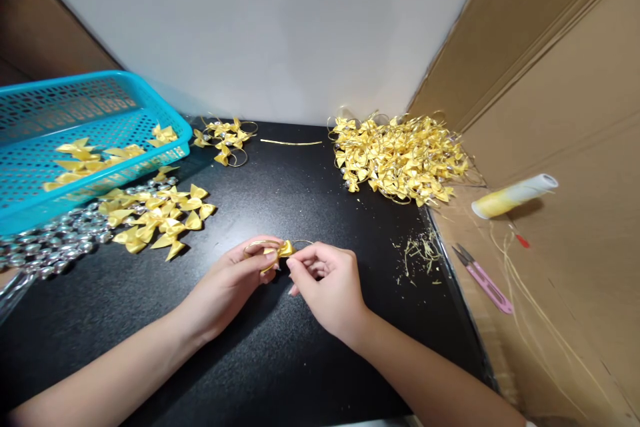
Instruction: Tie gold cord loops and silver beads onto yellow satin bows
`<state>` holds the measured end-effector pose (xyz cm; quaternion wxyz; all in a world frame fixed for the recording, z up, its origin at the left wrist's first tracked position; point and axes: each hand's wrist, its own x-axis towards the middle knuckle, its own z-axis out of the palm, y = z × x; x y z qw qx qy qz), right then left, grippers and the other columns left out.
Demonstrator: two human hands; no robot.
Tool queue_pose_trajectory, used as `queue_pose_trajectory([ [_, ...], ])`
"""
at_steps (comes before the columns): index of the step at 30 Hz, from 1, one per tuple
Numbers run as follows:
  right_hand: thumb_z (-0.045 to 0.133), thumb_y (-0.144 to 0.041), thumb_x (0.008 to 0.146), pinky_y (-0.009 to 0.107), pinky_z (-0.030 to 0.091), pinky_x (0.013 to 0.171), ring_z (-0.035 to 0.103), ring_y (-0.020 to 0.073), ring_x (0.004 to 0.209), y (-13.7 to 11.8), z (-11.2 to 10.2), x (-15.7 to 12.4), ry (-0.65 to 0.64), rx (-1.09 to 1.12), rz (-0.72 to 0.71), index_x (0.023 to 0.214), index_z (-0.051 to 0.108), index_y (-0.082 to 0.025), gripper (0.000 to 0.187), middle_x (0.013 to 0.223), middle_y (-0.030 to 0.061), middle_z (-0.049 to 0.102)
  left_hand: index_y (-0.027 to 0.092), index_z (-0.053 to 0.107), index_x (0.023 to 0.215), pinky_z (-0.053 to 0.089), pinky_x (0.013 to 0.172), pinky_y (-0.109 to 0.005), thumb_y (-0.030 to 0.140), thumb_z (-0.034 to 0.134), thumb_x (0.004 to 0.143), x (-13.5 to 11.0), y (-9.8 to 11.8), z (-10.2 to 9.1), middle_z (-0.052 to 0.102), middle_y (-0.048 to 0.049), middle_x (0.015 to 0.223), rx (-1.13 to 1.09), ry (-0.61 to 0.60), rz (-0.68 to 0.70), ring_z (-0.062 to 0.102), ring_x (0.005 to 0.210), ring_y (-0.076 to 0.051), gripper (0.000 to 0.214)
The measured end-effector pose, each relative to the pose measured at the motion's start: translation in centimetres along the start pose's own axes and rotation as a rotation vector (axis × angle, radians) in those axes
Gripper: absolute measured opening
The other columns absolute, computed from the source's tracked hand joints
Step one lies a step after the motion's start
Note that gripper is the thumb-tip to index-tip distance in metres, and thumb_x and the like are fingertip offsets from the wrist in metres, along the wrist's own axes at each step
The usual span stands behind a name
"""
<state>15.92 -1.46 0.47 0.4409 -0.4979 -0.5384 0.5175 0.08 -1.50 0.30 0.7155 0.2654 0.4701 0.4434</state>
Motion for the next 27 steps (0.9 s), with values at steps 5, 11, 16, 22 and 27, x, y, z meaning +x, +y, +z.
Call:
queue_pose_trajectory([
  [5, 0.065, -0.021, 0.079, 0.022, 0.055, 0.046, 0.065, 0.0132, 0.045, 0.1, -0.3, 0.1, -0.029, -0.059, -0.053, 0.069, 0.065, -0.017, 0.01, 0.06, 0.001, 0.068, 0.022, 0.076, 0.083, 0.037, 0.063, -0.024, 0.024, 0.078, 0.07, 0.0, 0.2, 0.1, 0.066, -0.0003, 0.076, 0.002, -0.006, -0.025, 0.051, 0.07, -0.012, 0.013],
  [11, 0.062, -0.012, 0.08, 0.023, 0.047, 0.051, 0.056, 0.0106, 0.051, -0.4, -1.5, 0.6, -0.063, -0.372, -0.378, 0.067, 0.067, -0.018, 0.015, 0.058, -0.0005, 0.062, 0.02, 0.077, 0.078, 0.036, 0.062, -0.023, 0.021, 0.078, 0.066, 0.0, 0.5, 0.1, 0.066, -0.001, 0.075, -0.006, -0.009, -0.062, 0.05, 0.067, -0.011, 0.012],
  [16, 0.059, -0.009, 0.082, 0.023, 0.043, 0.052, 0.053, 0.0103, 0.052, -0.8, -2.1, 0.9, -0.137, -0.433, -0.474, 0.071, 0.066, -0.018, 0.016, 0.059, -0.0008, 0.059, 0.018, 0.077, 0.075, 0.037, 0.061, -0.024, 0.02, 0.078, 0.064, 0.0, 0.4, 0.0, 0.066, -0.0015, 0.073, 0.008, -0.003, -0.07, 0.05, 0.066, -0.011, 0.011],
  [22, 0.056, -0.01, 0.086, 0.023, 0.045, 0.053, 0.053, 0.0109, 0.053, -0.9, -2.1, 1.0, -0.159, -0.444, -0.553, 0.074, 0.068, -0.019, 0.019, 0.059, -0.0005, 0.058, 0.019, 0.076, 0.072, 0.036, 0.06, -0.024, 0.02, 0.077, 0.063, 0.1, 0.5, 0.1, 0.065, -0.0007, 0.069, 0.015, -0.009, -0.076, 0.048, 0.062, -0.011, 0.009],
  [27, 0.056, -0.009, 0.085, 0.024, 0.046, 0.054, 0.054, 0.0114, 0.054, -0.7, -2.1, 0.9, -0.142, -0.438, -0.545, 0.075, 0.068, -0.019, 0.019, 0.062, 0.0006, 0.061, 0.018, 0.077, 0.07, 0.036, 0.061, -0.025, 0.02, 0.077, 0.063, 0.1, 0.8, 0.2, 0.064, -0.0014, 0.069, -0.001, -0.026, -0.068, 0.048, 0.063, -0.012, 0.008],
])
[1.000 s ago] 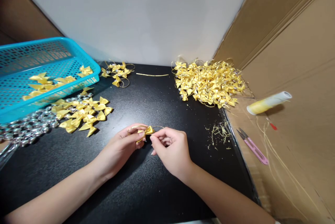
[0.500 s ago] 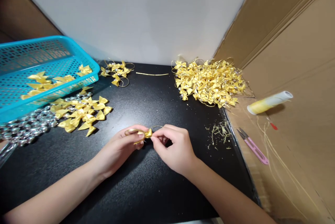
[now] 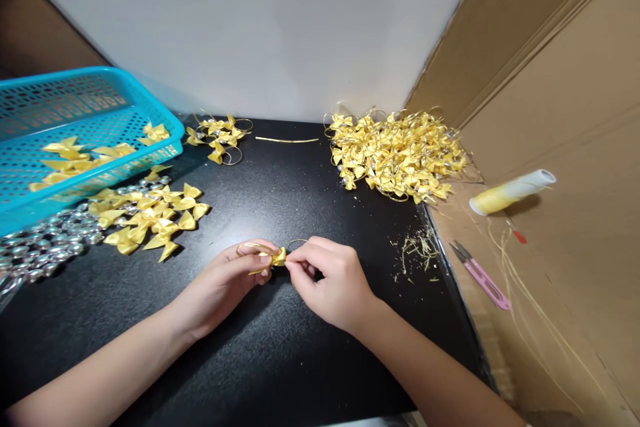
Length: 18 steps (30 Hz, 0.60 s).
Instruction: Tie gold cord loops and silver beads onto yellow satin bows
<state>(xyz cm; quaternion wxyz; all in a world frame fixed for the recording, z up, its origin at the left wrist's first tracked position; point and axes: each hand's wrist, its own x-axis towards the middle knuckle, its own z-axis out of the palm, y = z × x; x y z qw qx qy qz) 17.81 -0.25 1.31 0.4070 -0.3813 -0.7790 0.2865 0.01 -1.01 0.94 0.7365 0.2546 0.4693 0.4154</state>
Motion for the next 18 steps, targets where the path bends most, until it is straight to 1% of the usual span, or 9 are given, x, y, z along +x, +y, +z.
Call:
queue_pose_trajectory([
  [5, 0.056, -0.009, 0.085, 0.024, 0.046, 0.053, 0.054, 0.0111, 0.053, 0.06, -0.04, 0.06, -0.001, 0.006, 0.012, 0.074, 0.068, -0.019, 0.018, 0.061, 0.0001, 0.061, 0.018, 0.076, 0.067, 0.035, 0.063, -0.026, 0.021, 0.078, 0.06, -0.04, 0.06, -0.01, 0.064, -0.0015, 0.068, -0.028, 0.013, -0.019, 0.047, 0.063, -0.012, 0.008],
  [14, 0.058, -0.009, 0.084, 0.023, 0.044, 0.053, 0.054, 0.0109, 0.053, 0.09, 0.12, -0.06, -0.004, 0.012, 0.026, 0.073, 0.067, -0.018, 0.017, 0.061, 0.0001, 0.06, 0.017, 0.076, 0.069, 0.036, 0.062, -0.025, 0.022, 0.078, 0.062, -0.01, 0.0, -0.12, 0.062, -0.0009, 0.068, -0.013, -0.008, -0.006, 0.047, 0.064, -0.012, 0.008],
  [18, 0.057, -0.01, 0.084, 0.023, 0.044, 0.052, 0.053, 0.0108, 0.053, -0.03, 0.09, 0.03, -0.009, 0.002, 0.026, 0.073, 0.067, -0.019, 0.017, 0.061, -0.0003, 0.06, 0.017, 0.074, 0.066, 0.036, 0.061, -0.025, 0.022, 0.079, 0.061, 0.07, -0.09, -0.03, 0.062, -0.0013, 0.069, -0.007, 0.01, -0.01, 0.047, 0.063, -0.011, 0.008],
])
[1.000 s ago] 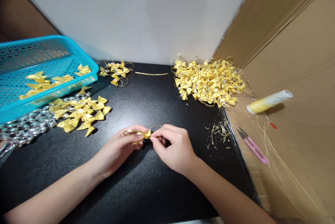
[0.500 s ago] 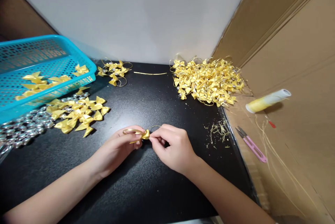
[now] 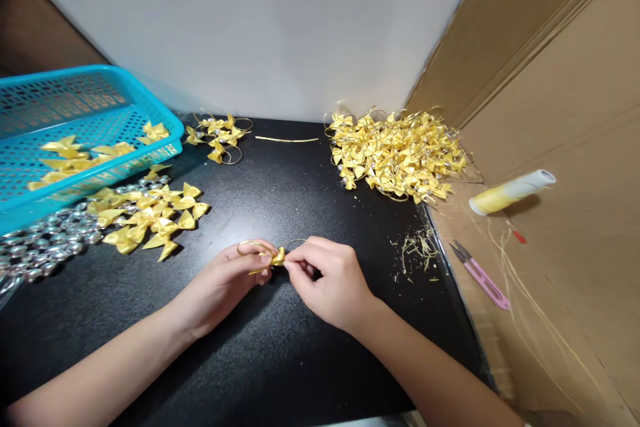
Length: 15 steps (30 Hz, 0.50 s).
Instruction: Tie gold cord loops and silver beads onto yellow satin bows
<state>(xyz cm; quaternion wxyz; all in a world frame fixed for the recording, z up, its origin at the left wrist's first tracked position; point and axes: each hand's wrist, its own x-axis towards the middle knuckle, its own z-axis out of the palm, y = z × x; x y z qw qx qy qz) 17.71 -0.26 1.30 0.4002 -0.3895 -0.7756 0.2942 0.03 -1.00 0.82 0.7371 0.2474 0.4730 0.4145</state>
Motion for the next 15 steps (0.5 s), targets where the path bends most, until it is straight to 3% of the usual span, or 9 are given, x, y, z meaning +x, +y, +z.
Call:
queue_pose_trajectory([
  [15, 0.054, -0.009, 0.085, 0.022, 0.042, 0.051, 0.051, 0.0104, 0.051, -0.28, 0.29, 0.1, 0.011, -0.018, -0.008, 0.07, 0.063, -0.018, 0.02, 0.059, -0.001, 0.056, 0.019, 0.077, 0.071, 0.037, 0.062, -0.024, 0.024, 0.081, 0.062, -0.08, -0.2, -0.24, 0.063, 0.0003, 0.064, 0.027, 0.003, -0.001, 0.049, 0.063, -0.011, 0.011],
])
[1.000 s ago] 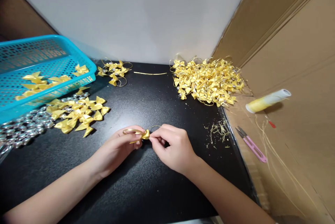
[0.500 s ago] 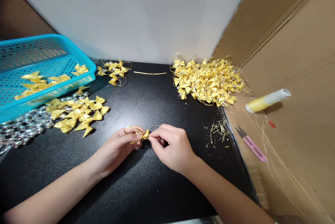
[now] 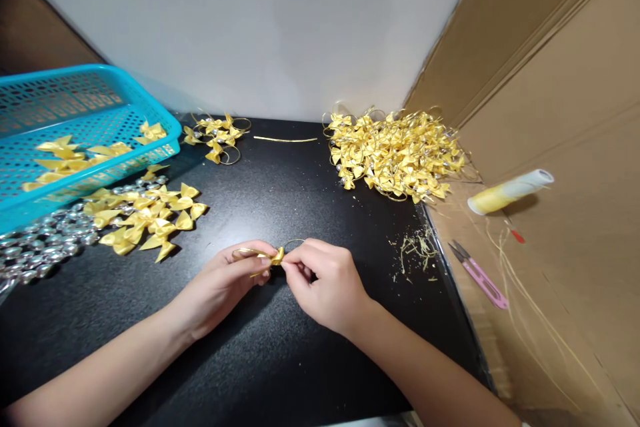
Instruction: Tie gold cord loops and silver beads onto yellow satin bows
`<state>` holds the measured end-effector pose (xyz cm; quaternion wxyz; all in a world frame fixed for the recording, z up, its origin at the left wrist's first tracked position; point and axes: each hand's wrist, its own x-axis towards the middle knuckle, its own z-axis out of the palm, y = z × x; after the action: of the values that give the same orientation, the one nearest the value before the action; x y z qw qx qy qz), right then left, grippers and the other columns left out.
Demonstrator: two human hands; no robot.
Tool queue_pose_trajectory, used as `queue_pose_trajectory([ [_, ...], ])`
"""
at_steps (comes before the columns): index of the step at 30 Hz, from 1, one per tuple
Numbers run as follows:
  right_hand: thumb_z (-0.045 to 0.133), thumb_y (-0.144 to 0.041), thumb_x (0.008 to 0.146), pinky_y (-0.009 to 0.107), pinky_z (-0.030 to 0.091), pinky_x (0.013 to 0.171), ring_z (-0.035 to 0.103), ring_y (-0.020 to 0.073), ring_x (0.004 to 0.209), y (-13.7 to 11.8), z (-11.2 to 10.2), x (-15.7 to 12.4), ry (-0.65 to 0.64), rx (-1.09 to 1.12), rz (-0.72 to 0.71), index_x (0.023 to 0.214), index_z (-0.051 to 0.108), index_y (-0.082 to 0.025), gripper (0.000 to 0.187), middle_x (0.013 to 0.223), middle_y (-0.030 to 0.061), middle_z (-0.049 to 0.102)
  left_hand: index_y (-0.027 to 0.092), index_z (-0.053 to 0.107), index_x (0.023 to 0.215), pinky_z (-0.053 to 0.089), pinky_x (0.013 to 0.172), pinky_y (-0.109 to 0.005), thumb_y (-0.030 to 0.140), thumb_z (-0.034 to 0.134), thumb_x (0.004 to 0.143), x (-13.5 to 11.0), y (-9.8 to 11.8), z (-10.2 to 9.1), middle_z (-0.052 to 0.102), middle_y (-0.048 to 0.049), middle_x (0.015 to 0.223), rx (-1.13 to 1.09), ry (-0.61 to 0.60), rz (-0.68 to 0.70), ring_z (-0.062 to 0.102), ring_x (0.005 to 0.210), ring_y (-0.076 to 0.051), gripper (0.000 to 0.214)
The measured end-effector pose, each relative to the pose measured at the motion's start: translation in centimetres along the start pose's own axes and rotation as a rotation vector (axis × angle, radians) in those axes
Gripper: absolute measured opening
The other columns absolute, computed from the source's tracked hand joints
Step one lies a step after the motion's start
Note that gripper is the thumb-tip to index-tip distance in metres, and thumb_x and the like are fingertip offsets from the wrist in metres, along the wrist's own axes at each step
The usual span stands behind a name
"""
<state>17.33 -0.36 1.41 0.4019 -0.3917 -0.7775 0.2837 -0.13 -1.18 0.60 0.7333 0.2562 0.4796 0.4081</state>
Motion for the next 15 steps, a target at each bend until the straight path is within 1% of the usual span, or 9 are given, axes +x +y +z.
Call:
queue_pose_trajectory([
  [6, 0.055, -0.011, 0.086, 0.023, 0.041, 0.051, 0.051, 0.0112, 0.051, 0.12, 0.27, -0.28, 0.02, -0.009, 0.02, 0.069, 0.062, -0.019, 0.02, 0.058, -0.0012, 0.055, 0.019, 0.077, 0.07, 0.037, 0.061, -0.024, 0.025, 0.085, 0.057, -0.14, 0.15, 0.21, 0.063, 0.001, 0.062, -0.003, 0.016, -0.024, 0.049, 0.062, -0.011, 0.017],
  [11, 0.057, -0.009, 0.086, 0.023, 0.042, 0.054, 0.054, 0.0113, 0.054, 0.34, 0.44, -0.36, -0.007, 0.024, 0.011, 0.07, 0.063, -0.017, 0.018, 0.061, 0.0009, 0.06, 0.018, 0.077, 0.072, 0.037, 0.062, -0.023, 0.025, 0.085, 0.058, -0.2, 0.02, 0.08, 0.064, 0.0007, 0.064, 0.007, 0.009, -0.027, 0.05, 0.063, -0.01, 0.017],
  [15, 0.059, -0.007, 0.084, 0.022, 0.043, 0.055, 0.055, 0.0108, 0.054, 0.45, 0.56, -0.28, 0.023, 0.05, -0.012, 0.072, 0.065, -0.016, 0.017, 0.063, 0.0017, 0.062, 0.018, 0.077, 0.072, 0.037, 0.062, -0.022, 0.025, 0.084, 0.059, -0.13, -0.05, -0.02, 0.065, 0.0011, 0.066, 0.006, -0.007, -0.028, 0.05, 0.064, -0.009, 0.016],
])
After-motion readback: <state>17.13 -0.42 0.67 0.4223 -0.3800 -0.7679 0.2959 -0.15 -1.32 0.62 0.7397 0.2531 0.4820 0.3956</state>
